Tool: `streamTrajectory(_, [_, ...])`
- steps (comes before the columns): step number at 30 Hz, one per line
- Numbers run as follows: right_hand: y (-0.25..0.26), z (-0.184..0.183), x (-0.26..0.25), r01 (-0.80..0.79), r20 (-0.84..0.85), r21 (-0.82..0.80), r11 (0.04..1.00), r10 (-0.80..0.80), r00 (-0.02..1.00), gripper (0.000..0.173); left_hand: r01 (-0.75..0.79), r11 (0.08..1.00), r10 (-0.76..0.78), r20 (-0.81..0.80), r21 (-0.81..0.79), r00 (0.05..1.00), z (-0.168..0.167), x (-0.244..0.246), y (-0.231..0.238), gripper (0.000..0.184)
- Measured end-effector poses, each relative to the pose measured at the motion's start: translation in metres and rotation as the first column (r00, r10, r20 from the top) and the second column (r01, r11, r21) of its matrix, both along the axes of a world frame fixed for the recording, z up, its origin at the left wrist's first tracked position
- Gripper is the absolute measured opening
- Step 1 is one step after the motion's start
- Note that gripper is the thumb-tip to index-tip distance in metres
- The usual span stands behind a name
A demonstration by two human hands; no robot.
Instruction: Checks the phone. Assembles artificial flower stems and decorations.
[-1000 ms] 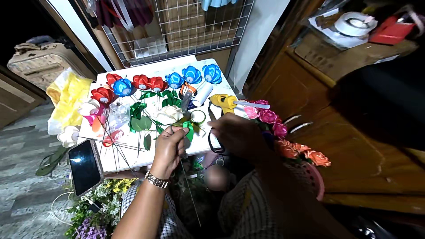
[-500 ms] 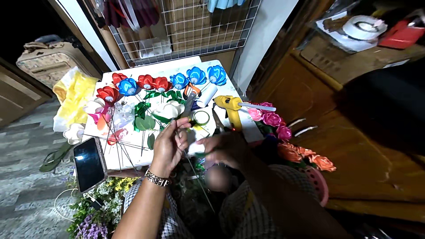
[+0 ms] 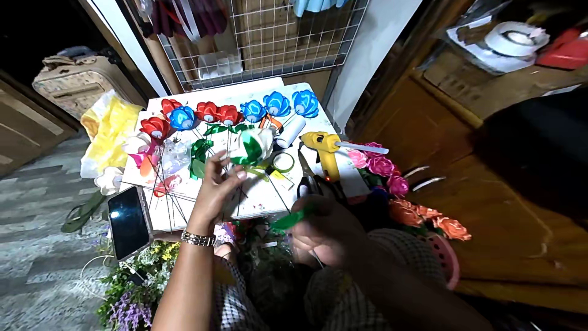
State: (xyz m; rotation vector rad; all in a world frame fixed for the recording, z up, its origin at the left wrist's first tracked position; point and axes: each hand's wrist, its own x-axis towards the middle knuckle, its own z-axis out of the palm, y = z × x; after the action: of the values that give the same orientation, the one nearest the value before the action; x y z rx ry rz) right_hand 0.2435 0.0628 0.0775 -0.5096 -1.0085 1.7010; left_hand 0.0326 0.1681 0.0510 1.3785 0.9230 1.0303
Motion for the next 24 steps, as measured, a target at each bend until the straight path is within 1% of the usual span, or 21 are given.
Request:
streamTrajectory(1, [-0.003, 0.002, 0.000, -0.025, 0.034, -0.029, 0.999, 0.026, 0.999, 0.003, -0.021, 0.997, 0.020, 0.017, 0.074, 1.000, 0.000, -0.003, 0.002, 0.080])
streamTrajectory(2, [-0.004, 0.003, -0.001, -0.053, 0.065, -0.051, 0.997, 0.057, 0.996, 0.005, -0.017, 0.992, 0.014, 0.027, 0.123, 1.000, 0.000, -0.005, 0.004, 0.088])
streamTrajectory(3, [-0.005, 0.005, -0.002, -0.084, 0.097, -0.065, 0.994, 0.090, 0.991, 0.009, -0.011, 0.989, 0.007, 0.029, 0.147, 1.000, 0.001, -0.006, 0.005, 0.090])
streamTrajectory(5, [-0.005, 0.004, -0.002, -0.142, 0.121, -0.063, 0.988, 0.149, 0.981, 0.013, -0.005, 0.986, 0.003, 0.012, 0.167, 1.000, 0.002, -0.005, 0.005, 0.080])
streamTrajectory(7, [-0.006, 0.009, 0.000, -0.141, 0.184, -0.045, 0.989, 0.147, 0.972, 0.014, 0.003, 0.982, -0.003, -0.003, 0.187, 1.000, 0.001, -0.004, 0.004, 0.070])
streamTrajectory(8, [-0.007, 0.013, 0.003, -0.103, 0.245, -0.018, 0.994, 0.105, 0.964, 0.012, 0.011, 0.981, -0.011, 0.000, 0.194, 1.000, 0.000, -0.005, 0.004, 0.067])
streamTrajectory(10, [-0.007, 0.019, 0.010, 0.027, 0.312, 0.101, 0.995, -0.057, 0.948, 0.002, 0.017, 0.982, -0.022, 0.022, 0.190, 1.000, -0.001, -0.006, 0.003, 0.065])
streamTrajectory(11, [-0.004, 0.019, 0.015, 0.086, 0.304, 0.191, 0.978, -0.142, 0.942, 0.006, 0.028, 0.984, -0.034, 0.034, 0.175, 0.999, -0.001, -0.006, 0.002, 0.064])
streamTrajectory(13, [0.006, 0.021, 0.023, 0.217, 0.278, 0.318, 0.923, -0.309, 0.909, 0.009, 0.045, 0.992, -0.058, 0.108, 0.117, 0.992, 0.000, -0.001, -0.002, 0.059])
streamTrajectory(15, [0.020, 0.020, 0.029, 0.288, 0.245, 0.400, 0.870, -0.404, 0.881, 0.010, 0.111, 0.992, -0.123, 0.227, 0.065, 0.966, 0.000, 0.007, -0.004, 0.051])
streamTrajectory(16, [0.027, 0.018, 0.030, 0.299, 0.229, 0.399, 0.867, -0.410, 0.883, 0.012, 0.151, 0.987, -0.159, 0.268, 0.051, 0.950, -0.001, 0.012, -0.005, 0.049])
streamTrajectory(18, [0.038, 0.013, 0.030, 0.296, 0.219, 0.346, 0.890, -0.383, 0.897, 0.017, 0.215, 0.976, -0.216, 0.304, 0.039, 0.928, -0.004, 0.020, -0.007, 0.047])
streamTrajectory(19, [0.041, 0.010, 0.029, 0.292, 0.237, 0.323, 0.900, -0.375, 0.896, 0.013, 0.244, 0.969, -0.244, 0.314, 0.038, 0.918, -0.006, 0.023, -0.008, 0.047])
streamTrajectory(20, [0.044, 0.007, 0.028, 0.288, 0.251, 0.309, 0.906, -0.370, 0.895, 0.014, 0.268, 0.963, -0.265, 0.312, 0.035, 0.912, -0.007, 0.025, -0.009, 0.047])
streamTrajectory(22, [0.049, 0.001, 0.026, 0.283, 0.257, 0.269, 0.921, -0.351, 0.900, 0.018, 0.282, 0.959, -0.276, 0.293, 0.024, 0.915, -0.008, 0.027, -0.010, 0.047])
streamTrajectory(24, [0.054, -0.004, 0.026, 0.266, 0.237, 0.234, 0.935, -0.320, 0.917, 0.017, 0.295, 0.955, -0.282, 0.312, 0.007, 0.907, -0.008, 0.029, -0.010, 0.047])
